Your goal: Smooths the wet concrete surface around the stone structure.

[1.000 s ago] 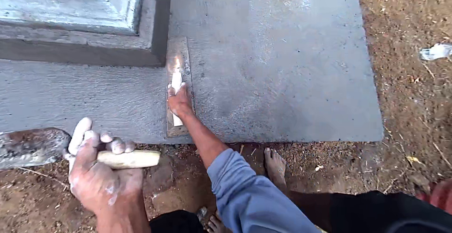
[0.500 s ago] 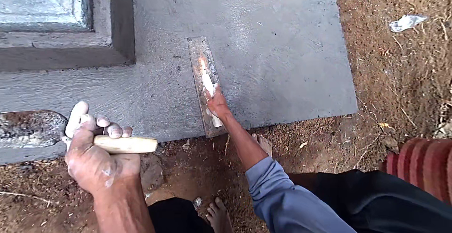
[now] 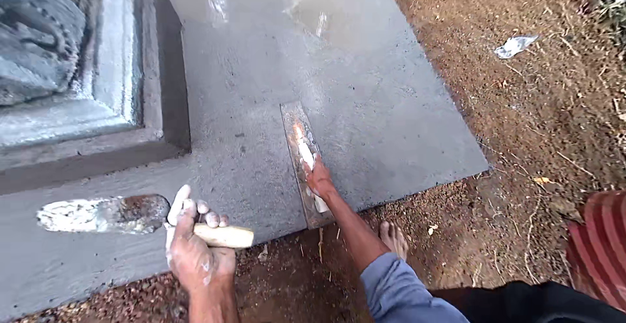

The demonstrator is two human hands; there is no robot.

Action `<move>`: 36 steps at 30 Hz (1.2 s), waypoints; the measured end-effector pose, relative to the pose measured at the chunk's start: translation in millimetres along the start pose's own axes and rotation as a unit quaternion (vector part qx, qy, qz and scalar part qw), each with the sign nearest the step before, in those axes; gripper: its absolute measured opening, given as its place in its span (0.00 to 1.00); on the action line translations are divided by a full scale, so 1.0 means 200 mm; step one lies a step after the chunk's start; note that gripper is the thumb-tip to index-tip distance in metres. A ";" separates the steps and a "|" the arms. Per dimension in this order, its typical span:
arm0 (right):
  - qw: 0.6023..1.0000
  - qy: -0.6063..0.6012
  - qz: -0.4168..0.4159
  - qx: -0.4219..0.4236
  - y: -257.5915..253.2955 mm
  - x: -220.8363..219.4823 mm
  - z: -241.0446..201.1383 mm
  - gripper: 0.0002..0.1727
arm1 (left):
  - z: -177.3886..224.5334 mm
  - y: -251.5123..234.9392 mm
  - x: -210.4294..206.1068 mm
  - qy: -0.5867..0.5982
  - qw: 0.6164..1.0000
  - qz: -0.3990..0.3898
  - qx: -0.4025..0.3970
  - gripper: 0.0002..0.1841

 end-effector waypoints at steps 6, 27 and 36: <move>1.000 0.016 -0.002 -0.007 0.00 0.12 0.04 0.39 | 0.00 0.00 0.02 0.026 1.000 0.013 0.004 0.15; 0.953 0.017 0.277 -0.119 0.30 1.08 1.03 0.36 | -0.07 0.06 -0.08 0.015 1.000 0.015 -0.004 0.16; 0.969 -0.027 0.225 -0.097 0.11 0.80 0.71 0.33 | -0.06 0.04 -0.08 0.015 1.000 0.002 -0.010 0.15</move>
Point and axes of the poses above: each hand's wrist, its own y-axis away from the middle knuckle, its own x-axis out of the back of the hand, z = x × y, the point moved 10 cm from there along -y, towards the middle knuckle, and after that the axes turned 15 degrees about x, right-handed, at the moved point
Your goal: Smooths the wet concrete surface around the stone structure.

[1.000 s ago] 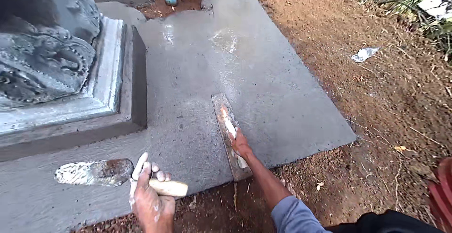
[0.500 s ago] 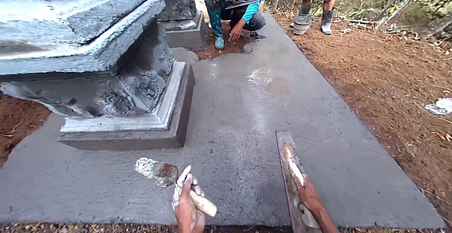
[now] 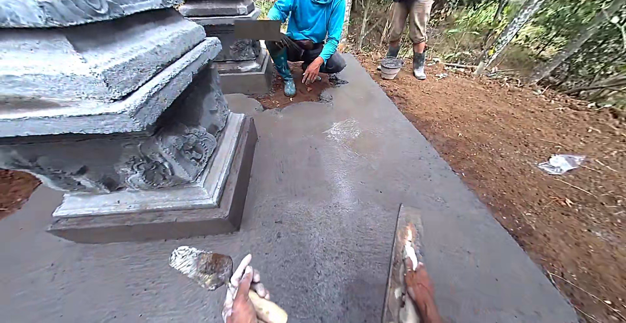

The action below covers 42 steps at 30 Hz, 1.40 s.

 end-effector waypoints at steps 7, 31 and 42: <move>0.989 -0.008 -0.139 0.059 0.32 -0.54 -0.46 0.34 | 0.01 -0.04 0.04 -0.006 1.000 0.003 -0.012 0.16; 0.947 0.150 -0.252 0.129 0.18 -0.39 -0.37 0.34 | -0.17 -0.12 -0.09 -0.111 0.993 -0.025 0.011 0.15; 0.985 0.137 -0.094 0.049 -0.03 0.29 0.00 0.39 | -0.23 -0.15 -0.18 -0.082 0.996 0.017 -0.026 0.15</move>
Point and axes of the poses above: each hand's wrist, its own y-axis away from the middle knuckle, its own x-axis out of the back of the hand, z = x × y, the point moved 10 cm from there along -y, towards the middle knuckle, and after that the axes turned 15 degrees about x, right-handed, at the moved point
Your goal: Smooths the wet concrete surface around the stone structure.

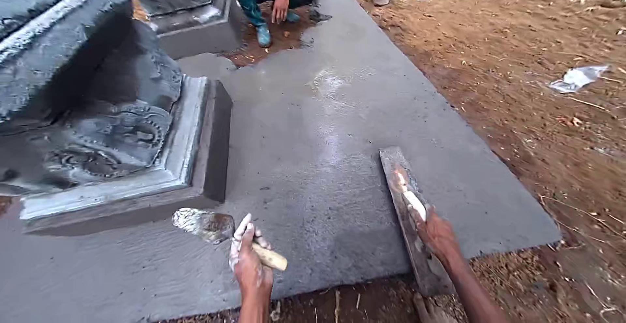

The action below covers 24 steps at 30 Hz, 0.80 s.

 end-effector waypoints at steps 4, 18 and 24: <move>0.996 -0.084 0.035 0.022 -0.05 0.08 -0.05 0.37 | 0.00 -0.02 0.00 0.005 1.000 0.008 0.003 0.14; 0.969 0.174 -0.078 0.156 -0.11 0.70 -0.64 0.35 | 0.06 0.03 0.03 -0.001 1.000 -0.005 -0.010 0.15; 0.968 0.224 -0.029 0.113 0.20 0.85 -0.41 0.35 | 0.04 0.01 0.01 -0.001 1.000 -0.023 -0.021 0.16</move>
Point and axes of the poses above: each hand's wrist, its own y-axis away from the middle knuckle, its own x-axis out of the back of the hand, z = x × y, the point moved 10 cm from there along -y, towards the middle knuckle, and after that the axes turned 15 degrees about x, right-handed, at the moved point
